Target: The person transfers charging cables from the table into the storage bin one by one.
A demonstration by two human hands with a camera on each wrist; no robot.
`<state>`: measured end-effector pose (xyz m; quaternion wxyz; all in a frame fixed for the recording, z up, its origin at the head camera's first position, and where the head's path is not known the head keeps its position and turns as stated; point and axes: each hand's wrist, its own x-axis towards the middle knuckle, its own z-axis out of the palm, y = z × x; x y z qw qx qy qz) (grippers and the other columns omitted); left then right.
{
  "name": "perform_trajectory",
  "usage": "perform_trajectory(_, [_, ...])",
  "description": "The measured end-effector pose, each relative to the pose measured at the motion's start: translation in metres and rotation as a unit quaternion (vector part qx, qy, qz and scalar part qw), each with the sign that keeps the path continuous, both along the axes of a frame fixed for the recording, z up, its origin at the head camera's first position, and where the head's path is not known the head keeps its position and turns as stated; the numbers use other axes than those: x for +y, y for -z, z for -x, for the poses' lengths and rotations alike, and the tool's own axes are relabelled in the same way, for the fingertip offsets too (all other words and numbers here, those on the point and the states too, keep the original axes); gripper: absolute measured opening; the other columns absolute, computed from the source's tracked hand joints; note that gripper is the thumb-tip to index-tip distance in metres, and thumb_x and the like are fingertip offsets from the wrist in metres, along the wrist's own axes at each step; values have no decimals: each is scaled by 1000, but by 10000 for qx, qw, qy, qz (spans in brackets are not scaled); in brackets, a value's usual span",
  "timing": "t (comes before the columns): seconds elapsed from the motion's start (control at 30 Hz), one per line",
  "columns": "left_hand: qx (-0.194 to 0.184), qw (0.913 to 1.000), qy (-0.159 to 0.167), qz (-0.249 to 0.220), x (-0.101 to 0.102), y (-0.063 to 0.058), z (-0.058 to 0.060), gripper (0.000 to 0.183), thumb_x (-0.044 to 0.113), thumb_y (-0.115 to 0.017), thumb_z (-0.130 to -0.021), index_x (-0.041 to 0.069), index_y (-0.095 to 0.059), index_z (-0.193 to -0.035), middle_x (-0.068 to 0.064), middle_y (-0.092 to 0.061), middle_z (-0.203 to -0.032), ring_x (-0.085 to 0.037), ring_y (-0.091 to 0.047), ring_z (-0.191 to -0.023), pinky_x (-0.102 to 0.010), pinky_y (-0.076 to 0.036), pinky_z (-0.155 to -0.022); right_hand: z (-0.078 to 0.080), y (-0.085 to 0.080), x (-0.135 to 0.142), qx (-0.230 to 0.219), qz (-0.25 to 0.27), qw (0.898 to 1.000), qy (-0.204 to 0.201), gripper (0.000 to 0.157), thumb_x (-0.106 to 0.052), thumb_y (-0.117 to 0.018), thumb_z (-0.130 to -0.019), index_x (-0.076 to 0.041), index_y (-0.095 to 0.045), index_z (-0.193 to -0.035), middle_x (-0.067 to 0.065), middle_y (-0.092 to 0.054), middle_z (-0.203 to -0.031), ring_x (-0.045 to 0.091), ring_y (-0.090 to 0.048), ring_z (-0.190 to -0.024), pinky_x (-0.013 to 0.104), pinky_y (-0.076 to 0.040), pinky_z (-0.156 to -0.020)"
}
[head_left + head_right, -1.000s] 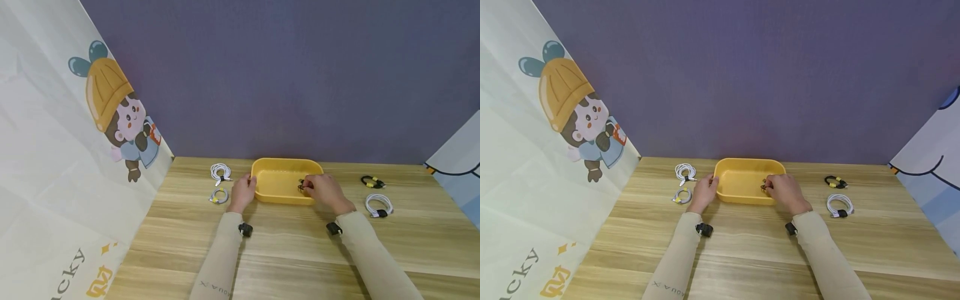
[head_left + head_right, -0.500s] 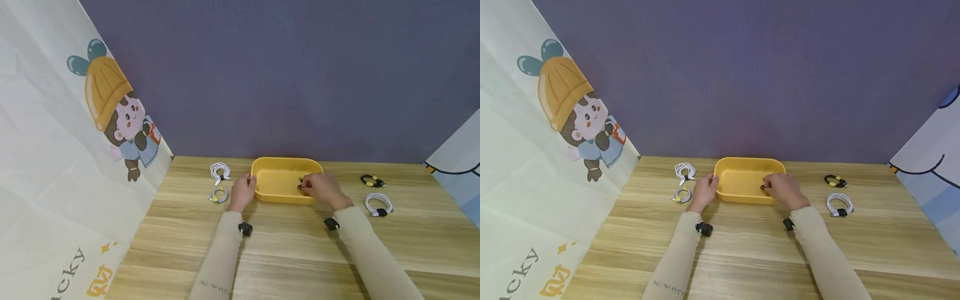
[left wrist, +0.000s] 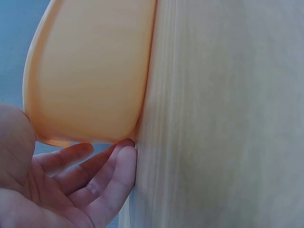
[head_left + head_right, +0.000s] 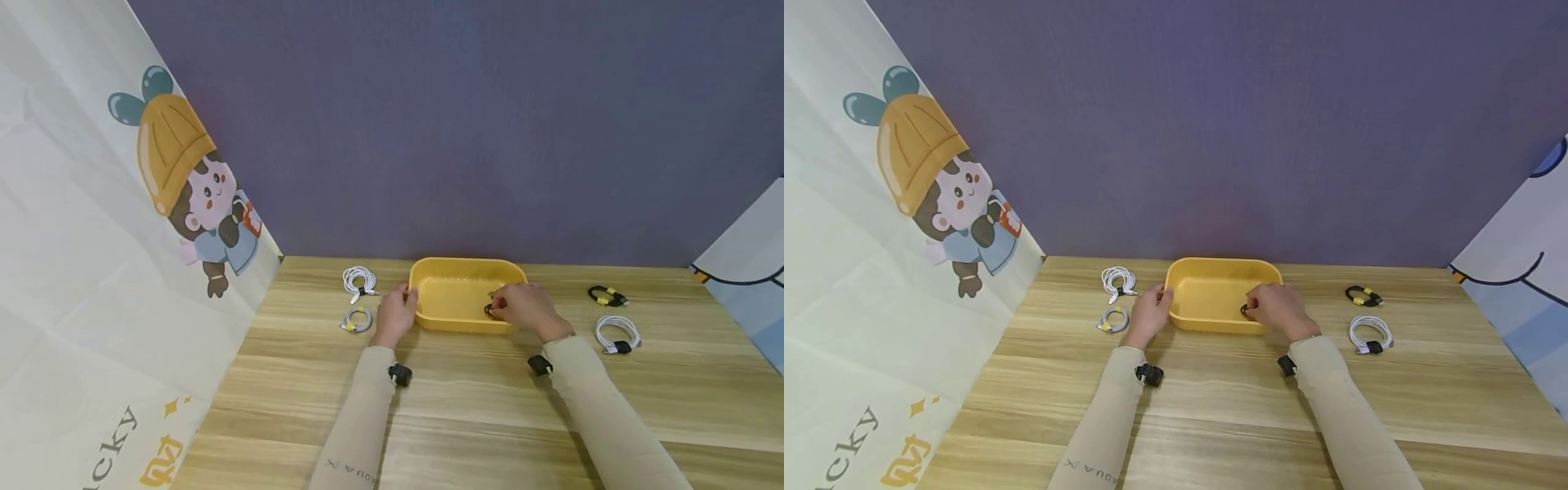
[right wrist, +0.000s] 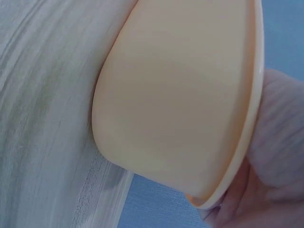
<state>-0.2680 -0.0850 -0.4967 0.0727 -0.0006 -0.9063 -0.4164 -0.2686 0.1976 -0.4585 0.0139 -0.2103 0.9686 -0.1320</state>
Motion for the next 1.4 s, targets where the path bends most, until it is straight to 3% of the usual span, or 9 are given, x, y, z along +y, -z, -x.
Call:
perform_trajectory(0.3, [-29, 10000, -9, -12, -1, 2, -1, 39, 32, -50, -106, 9, -66, -134, -12, -77, -108, -32, -72, -96, -48, -57, -85, 2, 1, -1, -110, -68, 9999, 62, 29, -28, -74, -93, -26, -64, -66, -9, -50, -55, 13, -42, -54, 40, -31, -73])
perform_trajectory(0.73, [-35, 10000, -22, -27, -1, 3, -1, 38, 31, -50, -106, 9, -66, -134, -12, -76, -106, -31, -72, -94, -48, -57, -85, 2, 5, -1, -52, -169, 9998, 133, 45, -32, -69, -97, -25, -50, -56, -9, -37, -49, 13, -36, -50, 38, -26, -72])
perform_trajectory(1.4, [5, 10000, -5, 9, 0, 1, 0, 39, 31, -50, -106, 8, -66, -133, -12, -77, -107, -33, -72, -96, -48, -57, -85, -1, 2, -2, -70, -6, 9997, 242, 30, -28, -72, -94, -26, -61, -66, -9, -47, -54, 13, -42, -54, 38, -26, -73])
